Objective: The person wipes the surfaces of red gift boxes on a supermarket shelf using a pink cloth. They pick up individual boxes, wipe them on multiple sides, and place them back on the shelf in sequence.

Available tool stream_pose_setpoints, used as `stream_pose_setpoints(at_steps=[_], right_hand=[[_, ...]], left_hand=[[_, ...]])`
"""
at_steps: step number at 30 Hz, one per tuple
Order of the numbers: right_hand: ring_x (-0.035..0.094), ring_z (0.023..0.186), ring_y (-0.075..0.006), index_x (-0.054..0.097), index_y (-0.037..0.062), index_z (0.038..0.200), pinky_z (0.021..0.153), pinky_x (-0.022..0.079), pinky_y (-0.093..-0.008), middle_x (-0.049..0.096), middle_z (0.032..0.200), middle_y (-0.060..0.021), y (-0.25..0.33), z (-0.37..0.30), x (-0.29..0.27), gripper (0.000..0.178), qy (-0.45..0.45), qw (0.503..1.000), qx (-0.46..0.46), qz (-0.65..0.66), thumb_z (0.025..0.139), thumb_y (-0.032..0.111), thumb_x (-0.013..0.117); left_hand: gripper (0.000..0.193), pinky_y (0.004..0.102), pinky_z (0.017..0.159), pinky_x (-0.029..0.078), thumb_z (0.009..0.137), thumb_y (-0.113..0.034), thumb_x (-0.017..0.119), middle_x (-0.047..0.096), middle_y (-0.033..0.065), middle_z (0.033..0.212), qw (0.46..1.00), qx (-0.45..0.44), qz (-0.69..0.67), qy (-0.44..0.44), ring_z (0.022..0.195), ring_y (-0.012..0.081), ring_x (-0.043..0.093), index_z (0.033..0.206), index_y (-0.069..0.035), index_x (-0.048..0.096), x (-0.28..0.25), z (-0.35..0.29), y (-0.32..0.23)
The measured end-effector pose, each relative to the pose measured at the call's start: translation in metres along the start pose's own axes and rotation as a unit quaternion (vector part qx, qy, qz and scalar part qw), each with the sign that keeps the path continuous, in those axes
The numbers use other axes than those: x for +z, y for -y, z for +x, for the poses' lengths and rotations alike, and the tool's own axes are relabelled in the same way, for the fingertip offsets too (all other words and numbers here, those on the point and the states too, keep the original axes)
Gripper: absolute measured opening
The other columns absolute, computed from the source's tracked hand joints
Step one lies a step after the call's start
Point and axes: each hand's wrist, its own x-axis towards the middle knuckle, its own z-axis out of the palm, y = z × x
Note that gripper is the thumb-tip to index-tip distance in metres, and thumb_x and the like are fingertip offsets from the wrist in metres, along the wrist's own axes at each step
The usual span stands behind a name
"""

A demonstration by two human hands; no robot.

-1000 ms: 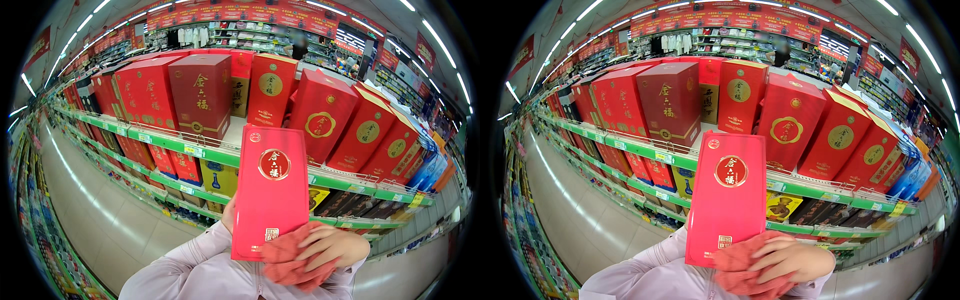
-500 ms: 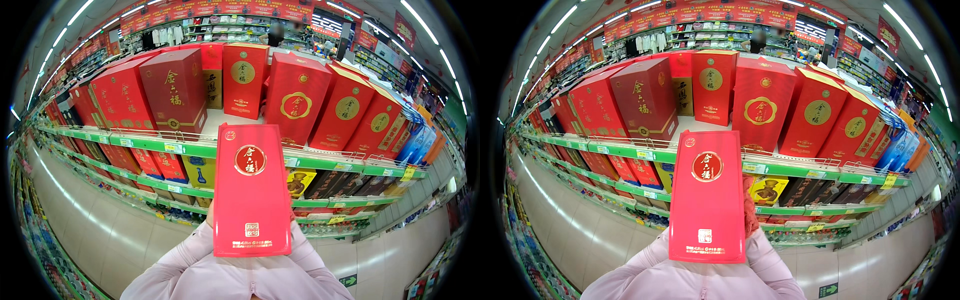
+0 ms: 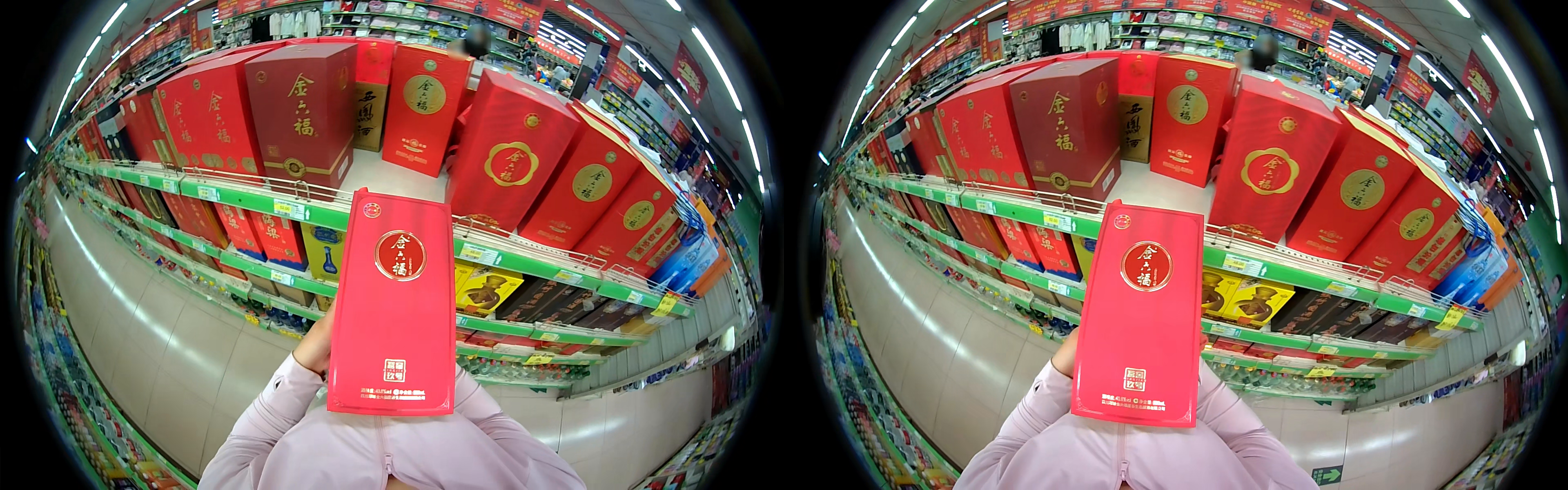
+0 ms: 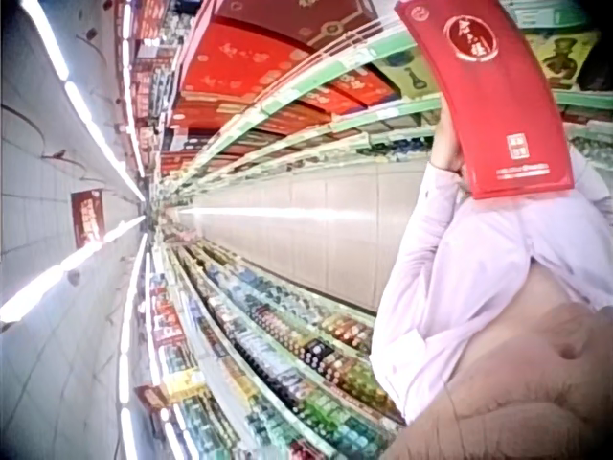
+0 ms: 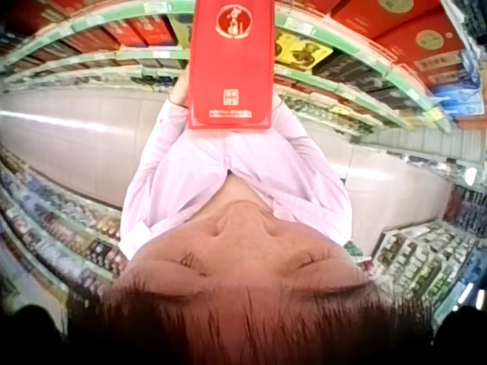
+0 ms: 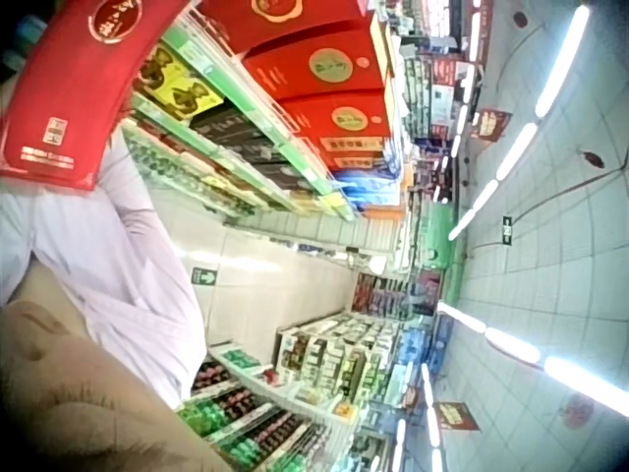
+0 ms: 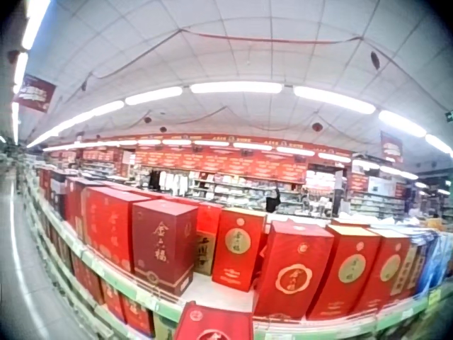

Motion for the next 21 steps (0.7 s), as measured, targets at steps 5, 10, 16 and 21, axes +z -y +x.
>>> stream_pose_setpoints(at_steps=[5,10,16,21], right_hand=[[0.061,0.125,-0.0248,0.049,0.0096,0.145,0.106,0.051,-0.0405,0.058,0.144,-0.0082,-0.01,0.004,0.005,0.051,0.006,1.0,0.005,0.006,0.107,0.043,0.045],[0.06,0.126,-0.0249,0.048,0.0105,0.146,0.107,0.051,-0.0412,0.058,0.145,-0.0079,-0.022,0.009,0.008,0.05,0.012,1.0,0.002,0.002,0.108,0.043,0.043],[0.06,0.128,-0.025,0.048,0.0116,0.147,0.107,0.05,-0.042,0.057,0.146,-0.0076,-0.034,0.014,0.009,0.05,0.025,0.999,-0.01,-0.025,0.108,0.042,0.042],[0.059,0.129,-0.0251,0.047,0.0125,0.147,0.108,0.05,-0.0427,0.056,0.147,-0.0073,-0.043,0.019,0.014,0.049,0.041,0.998,-0.027,-0.043,0.109,0.042,0.04]], left_hand=[[0.046,0.035,0.098,0.048,0.108,-0.032,0.051,0.049,0.0177,0.148,0.961,0.051,0.261,-0.08,0.126,0.025,0.056,0.142,-0.002,0.05,-0.043,0.004,0.022],[0.046,0.0425,0.103,0.045,0.09,-0.025,0.075,0.048,0.0251,0.148,0.911,0.319,0.212,-0.149,0.13,0.0372,0.053,0.13,-0.004,0.063,-0.017,-0.065,-0.022],[0.059,0.0539,0.114,0.036,0.079,-0.031,0.086,0.045,0.0178,0.156,0.799,0.35,0.487,0.04,0.139,0.0443,0.044,0.134,-0.02,0.068,-0.012,-0.091,-0.052],[0.062,0.0549,0.115,0.036,0.075,-0.042,0.087,0.047,0.0167,0.156,0.81,0.364,0.459,0.017,0.142,0.0467,0.042,0.13,-0.019,0.071,-0.026,-0.087,-0.042]])
